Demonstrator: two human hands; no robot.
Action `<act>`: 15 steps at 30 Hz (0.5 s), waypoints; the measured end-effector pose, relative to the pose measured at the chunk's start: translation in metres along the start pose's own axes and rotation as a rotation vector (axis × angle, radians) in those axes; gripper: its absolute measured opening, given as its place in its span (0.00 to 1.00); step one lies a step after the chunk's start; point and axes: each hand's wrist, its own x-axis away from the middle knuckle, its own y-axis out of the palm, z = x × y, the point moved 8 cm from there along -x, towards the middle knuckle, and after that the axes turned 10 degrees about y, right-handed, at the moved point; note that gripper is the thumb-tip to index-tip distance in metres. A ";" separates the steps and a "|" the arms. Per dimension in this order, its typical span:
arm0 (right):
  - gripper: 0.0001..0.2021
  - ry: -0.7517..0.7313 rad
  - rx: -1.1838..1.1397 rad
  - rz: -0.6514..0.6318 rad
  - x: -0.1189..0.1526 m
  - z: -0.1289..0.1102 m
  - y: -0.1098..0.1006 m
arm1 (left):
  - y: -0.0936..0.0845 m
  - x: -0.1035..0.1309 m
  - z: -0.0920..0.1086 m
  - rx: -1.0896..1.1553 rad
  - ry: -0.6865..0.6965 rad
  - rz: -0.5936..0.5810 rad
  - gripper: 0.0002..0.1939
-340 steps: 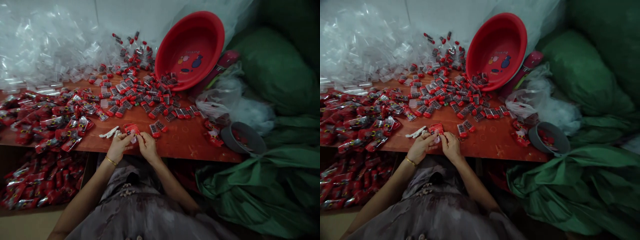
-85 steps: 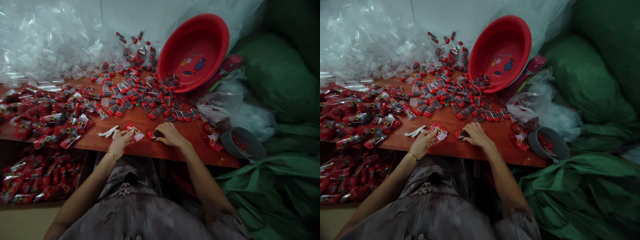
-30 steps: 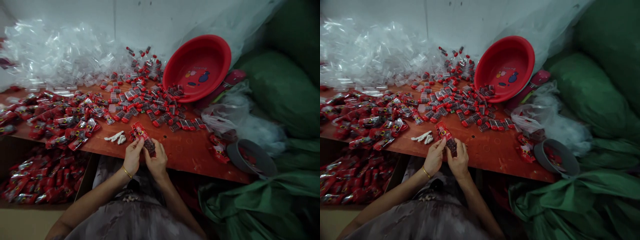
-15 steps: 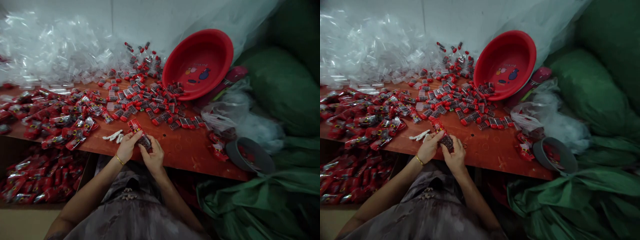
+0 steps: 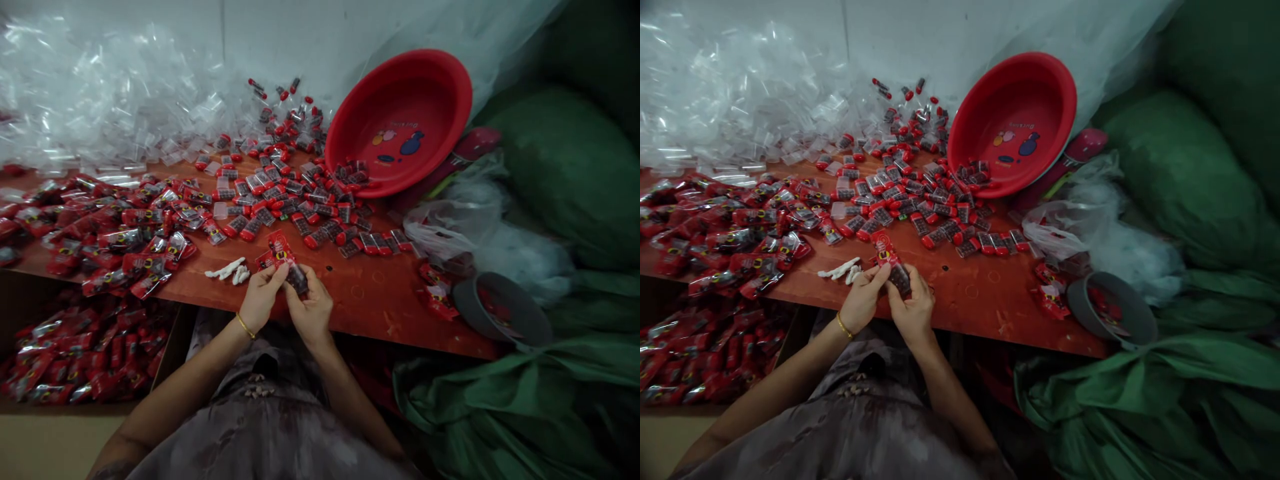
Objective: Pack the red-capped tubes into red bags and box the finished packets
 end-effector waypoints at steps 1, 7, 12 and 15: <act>0.13 -0.031 0.022 0.025 -0.001 -0.001 -0.001 | 0.000 0.001 -0.002 -0.011 0.002 -0.004 0.16; 0.17 -0.165 0.055 0.016 -0.002 -0.009 0.005 | -0.003 0.001 -0.001 -0.001 -0.008 0.012 0.16; 0.17 -0.158 0.013 -0.021 0.004 -0.009 0.014 | -0.005 -0.008 -0.001 0.086 -0.050 0.088 0.18; 0.16 -0.032 -0.095 -0.042 0.003 0.004 0.017 | -0.002 -0.007 -0.003 0.100 -0.047 0.089 0.18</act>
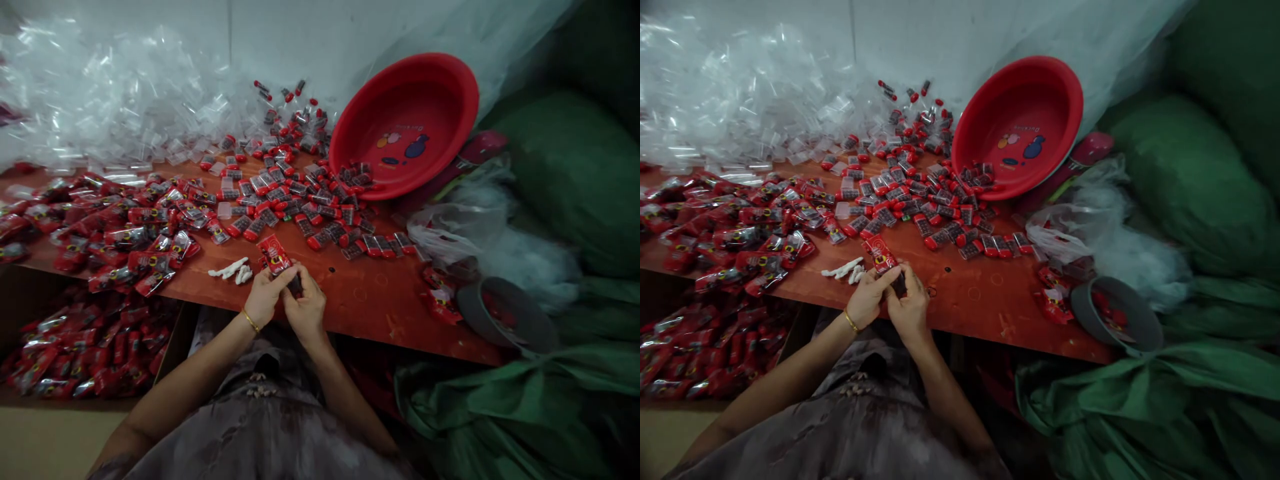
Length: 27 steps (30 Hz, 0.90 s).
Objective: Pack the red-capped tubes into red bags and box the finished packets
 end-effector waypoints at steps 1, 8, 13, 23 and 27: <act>0.16 0.055 -0.066 -0.023 -0.001 0.005 0.001 | 0.000 0.001 0.000 -0.007 0.000 -0.006 0.18; 0.10 0.389 -0.417 -0.308 0.003 0.024 0.013 | -0.001 0.002 0.007 -0.055 -0.049 -0.042 0.20; 0.13 0.474 -0.517 -0.303 0.010 0.029 0.010 | 0.006 -0.002 0.011 -0.087 -0.002 -0.153 0.20; 0.16 0.447 -0.464 -0.285 0.000 0.028 0.016 | -0.004 0.014 -0.014 -0.044 -0.146 -0.133 0.20; 0.20 0.309 -0.327 -0.241 -0.014 0.026 0.024 | -0.015 0.019 -0.009 0.031 -0.220 -0.126 0.18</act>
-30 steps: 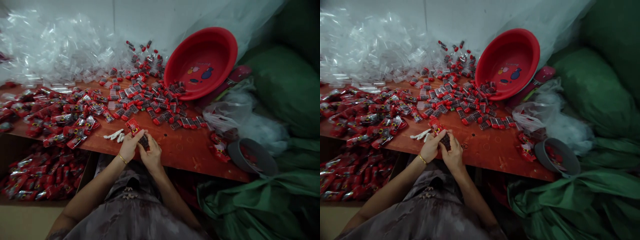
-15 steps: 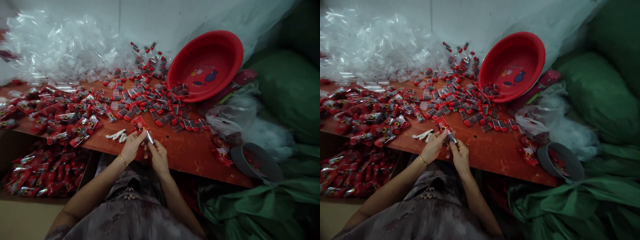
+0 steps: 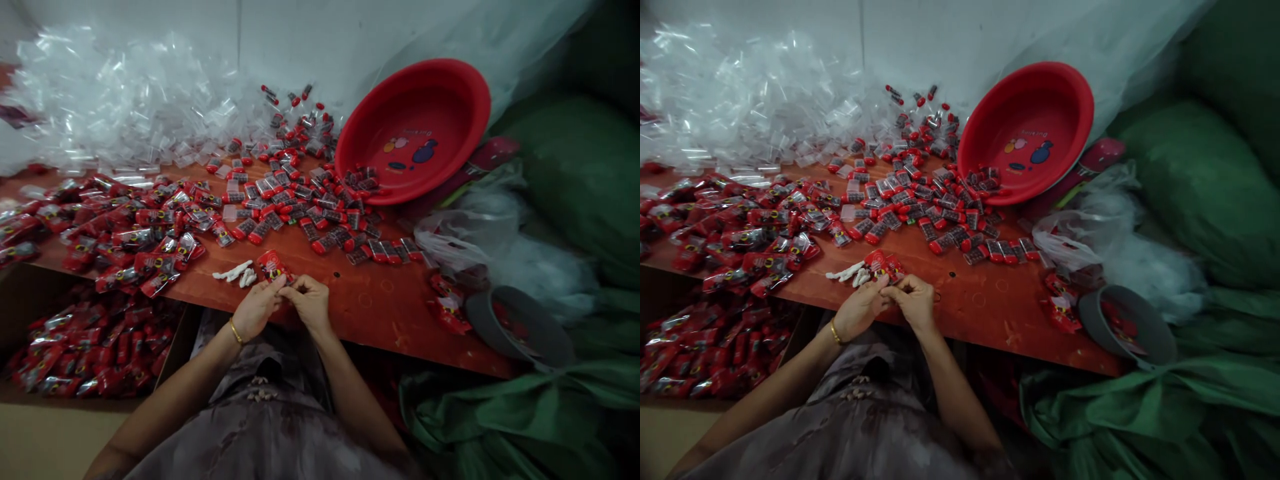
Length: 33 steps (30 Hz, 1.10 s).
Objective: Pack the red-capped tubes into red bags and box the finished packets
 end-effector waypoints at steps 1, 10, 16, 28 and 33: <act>0.20 -0.057 0.077 0.011 -0.004 -0.004 0.002 | -0.005 0.002 0.002 -0.005 -0.026 0.004 0.18; 0.16 -0.319 1.069 0.147 -0.084 -0.024 -0.035 | -0.122 0.004 0.132 0.026 0.222 0.477 0.13; 0.18 -0.269 1.325 0.114 -0.073 0.014 -0.057 | -0.120 0.004 0.143 -0.572 0.582 0.519 0.24; 0.17 -0.308 1.136 0.344 -0.005 0.016 -0.060 | -0.046 -0.007 0.087 -1.937 0.631 0.241 0.17; 0.15 -0.424 1.042 0.321 0.003 0.005 -0.034 | 0.000 -0.025 0.051 -1.978 0.660 -0.024 0.20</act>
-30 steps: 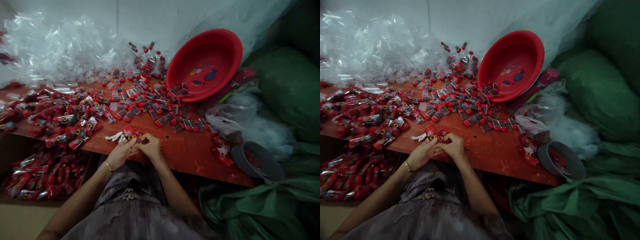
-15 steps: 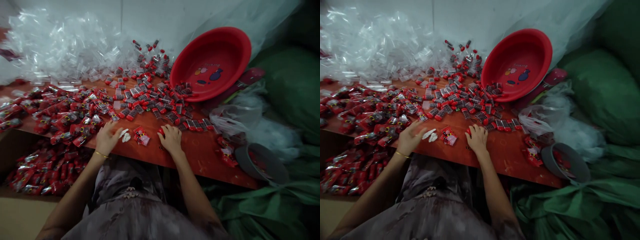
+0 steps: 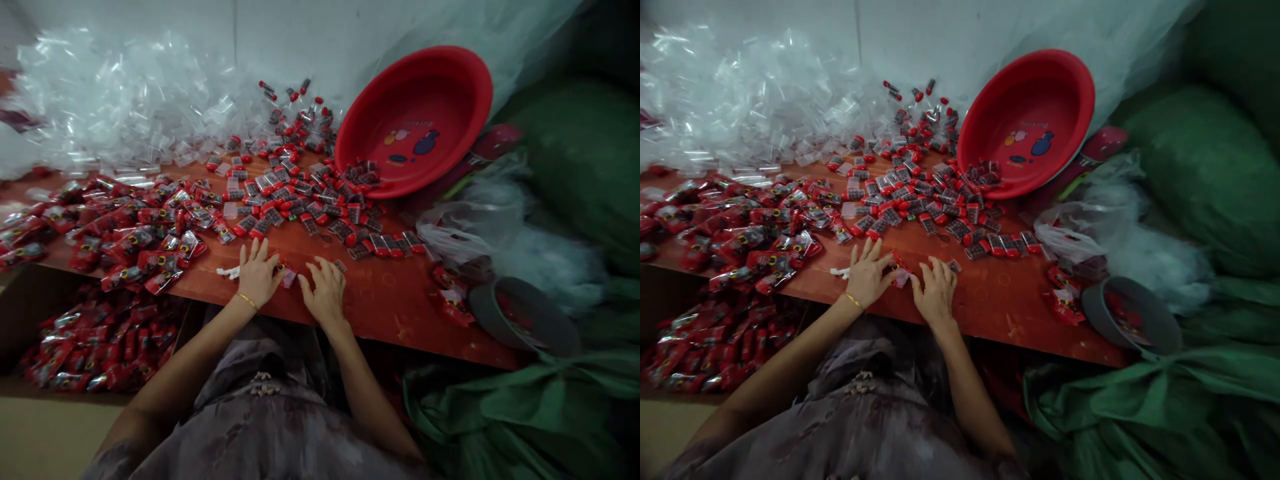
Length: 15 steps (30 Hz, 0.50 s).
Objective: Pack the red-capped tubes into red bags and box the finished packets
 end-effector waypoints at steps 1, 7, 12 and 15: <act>0.15 -0.008 -0.010 0.006 0.001 -0.003 0.000 | 0.008 -0.003 0.004 0.002 0.007 -0.040 0.19; 0.11 -0.021 -0.093 0.047 0.004 -0.003 -0.007 | 0.028 -0.005 0.001 0.023 0.020 -0.033 0.13; 0.13 0.085 -0.288 -0.012 -0.007 -0.008 -0.008 | 0.013 -0.003 0.000 0.087 0.012 0.097 0.13; 0.15 0.232 -0.504 -0.148 -0.018 -0.010 0.005 | -0.003 0.000 0.008 0.160 0.035 0.159 0.14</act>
